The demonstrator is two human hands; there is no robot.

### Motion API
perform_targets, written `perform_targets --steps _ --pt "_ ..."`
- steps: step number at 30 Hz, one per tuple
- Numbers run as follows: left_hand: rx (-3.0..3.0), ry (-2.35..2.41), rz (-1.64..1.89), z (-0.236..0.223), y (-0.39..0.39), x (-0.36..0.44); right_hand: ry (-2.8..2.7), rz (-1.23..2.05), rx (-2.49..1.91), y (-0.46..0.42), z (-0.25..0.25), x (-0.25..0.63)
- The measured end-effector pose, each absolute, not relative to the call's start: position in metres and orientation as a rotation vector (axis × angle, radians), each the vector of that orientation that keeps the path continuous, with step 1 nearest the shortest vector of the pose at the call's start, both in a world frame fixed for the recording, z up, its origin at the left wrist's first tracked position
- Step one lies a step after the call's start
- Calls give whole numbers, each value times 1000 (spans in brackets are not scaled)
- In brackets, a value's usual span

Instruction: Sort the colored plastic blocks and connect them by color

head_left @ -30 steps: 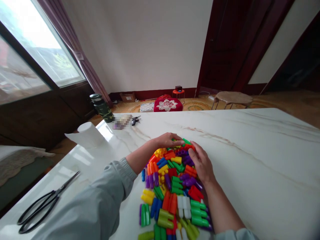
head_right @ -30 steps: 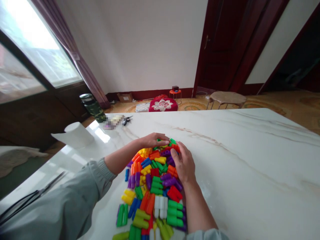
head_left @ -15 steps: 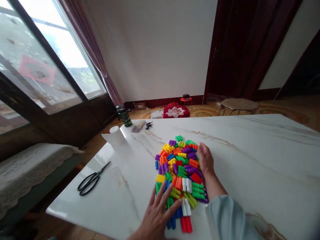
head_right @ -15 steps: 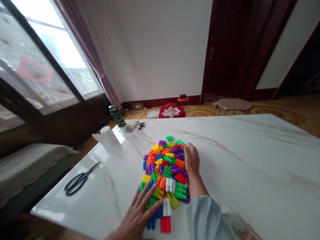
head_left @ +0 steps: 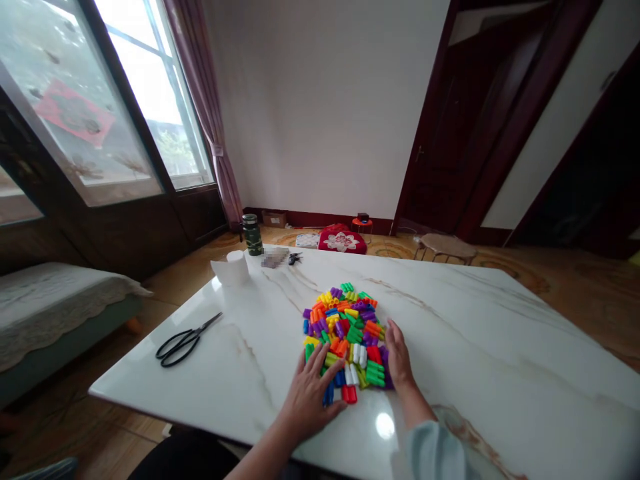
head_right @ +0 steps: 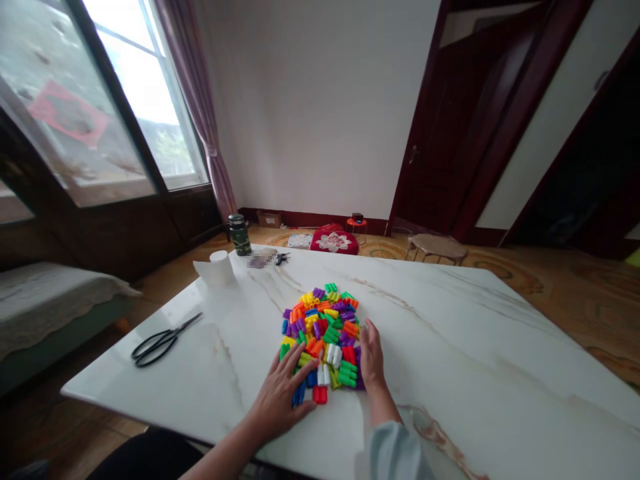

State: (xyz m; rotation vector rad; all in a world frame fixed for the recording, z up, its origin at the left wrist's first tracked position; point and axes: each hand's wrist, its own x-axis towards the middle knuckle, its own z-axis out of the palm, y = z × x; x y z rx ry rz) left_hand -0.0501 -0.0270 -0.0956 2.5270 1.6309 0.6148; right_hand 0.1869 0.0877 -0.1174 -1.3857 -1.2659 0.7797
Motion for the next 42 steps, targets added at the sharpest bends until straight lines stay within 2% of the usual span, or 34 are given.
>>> perform_targets --steps 8,15,22,27,30,34,39,42 --pt "2488 1621 696 -95 -27 -47 -1249 608 -1521 47 -128 177" --pt "2530 1628 725 -101 -24 -46 -1461 428 -1714 26 -127 140" --pt "2424 1788 748 -101 -17 -45 -1593 531 -1848 25 -109 128" --pt "2146 2019 876 -86 19 -64 -1391 448 -1724 61 -99 159" --pt "2054 2122 690 -73 55 -80 -1368 376 -1657 95 -98 183" --pt "2225 1967 426 -61 103 -96 -1381 454 -1619 144 -103 195" --pt "2215 1756 481 -78 140 -99 -1440 736 -1526 195 -108 183" --pt "2183 1730 668 -97 151 -96 -1530 727 -1493 206 -113 178"
